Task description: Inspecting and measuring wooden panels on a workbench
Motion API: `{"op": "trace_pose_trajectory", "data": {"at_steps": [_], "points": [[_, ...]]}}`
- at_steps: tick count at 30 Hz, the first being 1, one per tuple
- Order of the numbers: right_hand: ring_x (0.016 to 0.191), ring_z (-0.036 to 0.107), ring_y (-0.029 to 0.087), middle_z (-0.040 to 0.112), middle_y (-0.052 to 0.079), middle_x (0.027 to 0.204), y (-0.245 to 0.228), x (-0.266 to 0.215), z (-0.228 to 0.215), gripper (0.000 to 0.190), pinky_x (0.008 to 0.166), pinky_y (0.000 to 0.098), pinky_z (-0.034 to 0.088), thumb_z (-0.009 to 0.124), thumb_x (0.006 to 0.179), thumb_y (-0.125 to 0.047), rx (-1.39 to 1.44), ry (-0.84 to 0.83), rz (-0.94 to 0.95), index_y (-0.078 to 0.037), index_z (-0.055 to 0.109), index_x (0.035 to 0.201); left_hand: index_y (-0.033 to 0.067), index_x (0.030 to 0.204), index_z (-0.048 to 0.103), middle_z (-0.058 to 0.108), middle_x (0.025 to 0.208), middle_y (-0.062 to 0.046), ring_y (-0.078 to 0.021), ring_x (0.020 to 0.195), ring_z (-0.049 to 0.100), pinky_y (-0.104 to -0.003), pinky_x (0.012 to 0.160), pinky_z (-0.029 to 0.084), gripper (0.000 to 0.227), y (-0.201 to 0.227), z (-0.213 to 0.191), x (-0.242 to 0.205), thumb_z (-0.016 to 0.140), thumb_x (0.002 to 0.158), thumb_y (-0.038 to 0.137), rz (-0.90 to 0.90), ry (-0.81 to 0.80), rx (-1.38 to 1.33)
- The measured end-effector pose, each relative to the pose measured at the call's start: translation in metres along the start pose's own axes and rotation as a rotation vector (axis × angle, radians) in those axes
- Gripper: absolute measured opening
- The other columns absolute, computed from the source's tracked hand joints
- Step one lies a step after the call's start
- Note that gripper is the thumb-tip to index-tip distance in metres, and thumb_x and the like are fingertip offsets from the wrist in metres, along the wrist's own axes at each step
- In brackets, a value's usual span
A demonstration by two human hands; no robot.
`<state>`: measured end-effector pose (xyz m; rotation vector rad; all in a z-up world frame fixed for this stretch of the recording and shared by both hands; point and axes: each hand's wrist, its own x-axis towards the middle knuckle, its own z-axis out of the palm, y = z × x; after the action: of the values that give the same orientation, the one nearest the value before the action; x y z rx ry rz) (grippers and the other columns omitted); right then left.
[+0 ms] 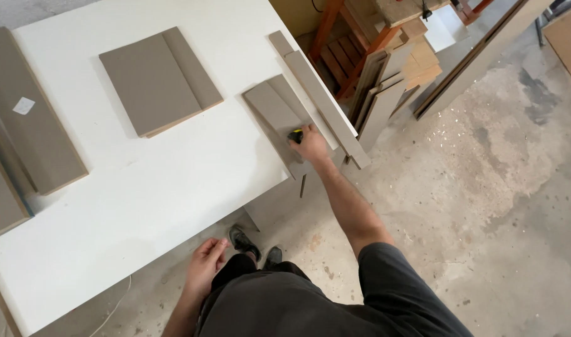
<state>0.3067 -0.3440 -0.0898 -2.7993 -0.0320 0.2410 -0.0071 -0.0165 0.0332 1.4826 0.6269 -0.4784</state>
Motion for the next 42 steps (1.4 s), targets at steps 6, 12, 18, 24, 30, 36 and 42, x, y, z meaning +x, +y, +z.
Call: {"op": "trace_pose_trajectory", "data": {"at_steps": [6,12,18,24,30,36,42], "points": [[0.107,0.068,0.038,0.05,0.018,0.144,-0.113,-0.051,0.066,0.078,0.084,0.0503,0.059,0.068,0.086,-0.057,0.128,-0.121,-0.158,-0.004,0.053,0.141,0.0035,0.097,0.074,0.059,0.067,-0.004,-0.014,0.056,0.048,-0.029,0.056,0.039,0.026,0.008,-0.003,0.04,0.062,0.103,0.026,0.034,-0.012,0.007],[0.113,0.06,0.028,0.053,0.007,0.127,-0.128,-0.054,0.044,0.086,0.083,0.0454,0.054,0.058,0.083,-0.078,0.058,-0.298,-0.007,-0.01,0.054,0.135,0.0079,0.095,0.072,0.064,0.073,-0.004,-0.0136,0.061,0.052,-0.03,0.064,0.043,0.025,0.047,-0.021,0.065,0.066,0.1,0.031,-0.008,-0.084,0.071],[0.135,0.044,0.034,0.044,0.017,0.148,-0.056,0.008,-0.005,0.088,0.117,0.0484,0.04,0.071,0.087,-0.058,-0.154,-0.032,0.143,-0.009,0.035,0.151,0.0081,0.094,0.072,0.066,0.075,-0.005,-0.015,0.064,0.054,-0.033,0.065,0.043,0.027,0.056,-0.034,0.072,0.064,0.101,0.033,-0.041,0.0,0.085],[0.137,0.04,0.039,0.047,0.019,0.144,-0.027,0.025,-0.009,0.099,0.115,0.0517,0.034,0.079,0.076,-0.061,-0.006,-0.063,0.069,-0.015,0.038,0.154,0.0061,0.093,0.072,0.064,0.072,-0.006,-0.0159,0.064,0.052,-0.032,0.063,0.041,0.027,0.062,-0.01,0.08,0.065,0.099,0.031,-0.029,0.028,0.044],[0.13,0.059,0.034,0.066,0.017,0.132,-0.05,-0.026,-0.065,0.067,0.11,0.0459,0.047,0.081,0.085,-0.058,0.951,-0.115,0.147,-0.026,0.063,0.141,-0.003,0.105,0.075,0.069,0.074,-0.016,-0.0189,0.062,0.062,-0.029,0.053,0.044,0.036,0.08,0.046,0.104,0.069,0.099,0.032,0.14,0.096,0.014],[0.122,0.062,0.05,0.057,0.034,0.141,-0.032,-0.06,-0.087,0.095,0.106,0.0618,0.049,0.069,0.079,-0.066,2.138,-0.839,0.415,0.001,0.053,0.145,0.0099,0.111,0.076,0.073,0.082,-0.01,-0.0148,0.073,0.068,-0.027,0.064,0.054,0.025,0.145,0.145,0.117,0.075,0.095,0.029,0.314,0.189,-0.127],[0.124,0.061,0.044,0.059,0.025,0.143,-0.019,-0.078,-0.117,0.094,0.108,0.0576,0.05,0.06,0.081,-0.07,2.074,-1.039,0.318,-0.005,0.054,0.149,0.0007,0.115,0.066,0.068,0.093,-0.016,-0.0188,0.052,0.06,-0.031,0.042,0.054,0.032,0.175,0.212,0.1,0.08,0.089,0.011,0.549,0.192,-0.454]]}}
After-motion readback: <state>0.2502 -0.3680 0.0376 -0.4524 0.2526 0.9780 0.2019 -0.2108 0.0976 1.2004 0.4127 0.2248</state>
